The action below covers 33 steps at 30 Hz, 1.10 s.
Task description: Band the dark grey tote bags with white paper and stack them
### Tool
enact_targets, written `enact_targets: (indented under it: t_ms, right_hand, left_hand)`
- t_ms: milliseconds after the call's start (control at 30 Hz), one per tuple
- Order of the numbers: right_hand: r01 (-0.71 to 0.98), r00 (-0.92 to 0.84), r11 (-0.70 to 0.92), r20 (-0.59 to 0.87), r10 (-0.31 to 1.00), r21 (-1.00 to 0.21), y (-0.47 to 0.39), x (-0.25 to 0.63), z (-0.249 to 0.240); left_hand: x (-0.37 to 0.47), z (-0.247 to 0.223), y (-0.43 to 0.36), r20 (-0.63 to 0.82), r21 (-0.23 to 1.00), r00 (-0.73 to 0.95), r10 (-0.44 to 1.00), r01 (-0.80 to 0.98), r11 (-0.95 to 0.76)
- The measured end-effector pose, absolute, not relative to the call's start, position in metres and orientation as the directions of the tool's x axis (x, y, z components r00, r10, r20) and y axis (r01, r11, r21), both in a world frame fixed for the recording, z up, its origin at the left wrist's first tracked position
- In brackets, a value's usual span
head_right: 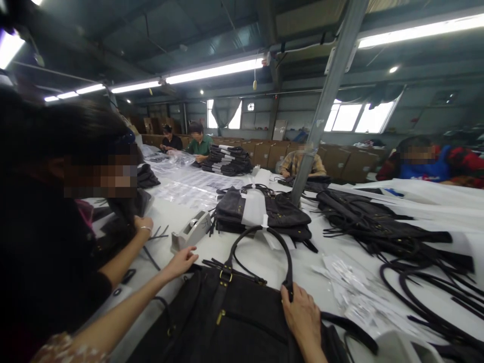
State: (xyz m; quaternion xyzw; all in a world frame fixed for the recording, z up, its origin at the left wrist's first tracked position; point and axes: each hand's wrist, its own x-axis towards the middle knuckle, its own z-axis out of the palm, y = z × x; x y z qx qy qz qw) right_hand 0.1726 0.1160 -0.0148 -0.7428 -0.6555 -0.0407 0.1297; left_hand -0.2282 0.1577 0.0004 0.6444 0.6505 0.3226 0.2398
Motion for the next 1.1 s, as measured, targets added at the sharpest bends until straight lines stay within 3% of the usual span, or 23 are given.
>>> enact_targets:
  t_ms: [200, 567, 800, 1100]
  right_hand:
    - [0.981, 0.167, -0.140, 0.220, 0.961, -0.135, 0.110, 0.163, -0.004]
    - [0.979, 0.197, -0.176, 0.240, 0.951, -0.106, 0.109, 0.157, -0.008]
    - [0.972, 0.202, -0.173, 0.196, 0.960, -0.157, 0.111, 0.157, -0.007]
    - [0.941, 0.281, -0.244, 0.141, 0.949, -0.237, 0.124, 0.158, -0.010]
  left_hand:
    - [-0.201, -0.004, 0.170, 0.030, 0.628, 0.157, 0.987, 0.766, -0.141]
    - [-0.194, 0.001, 0.187, -0.228, 0.411, 0.288, 0.930, 0.895, -0.177]
    - [-0.185, 0.006, 0.178, -0.264, 0.408, 0.343, 0.902, 0.887, -0.218]
    - [-0.183, 0.003, 0.187, -0.194, 0.381, 0.315, 0.929, 0.897, -0.224]
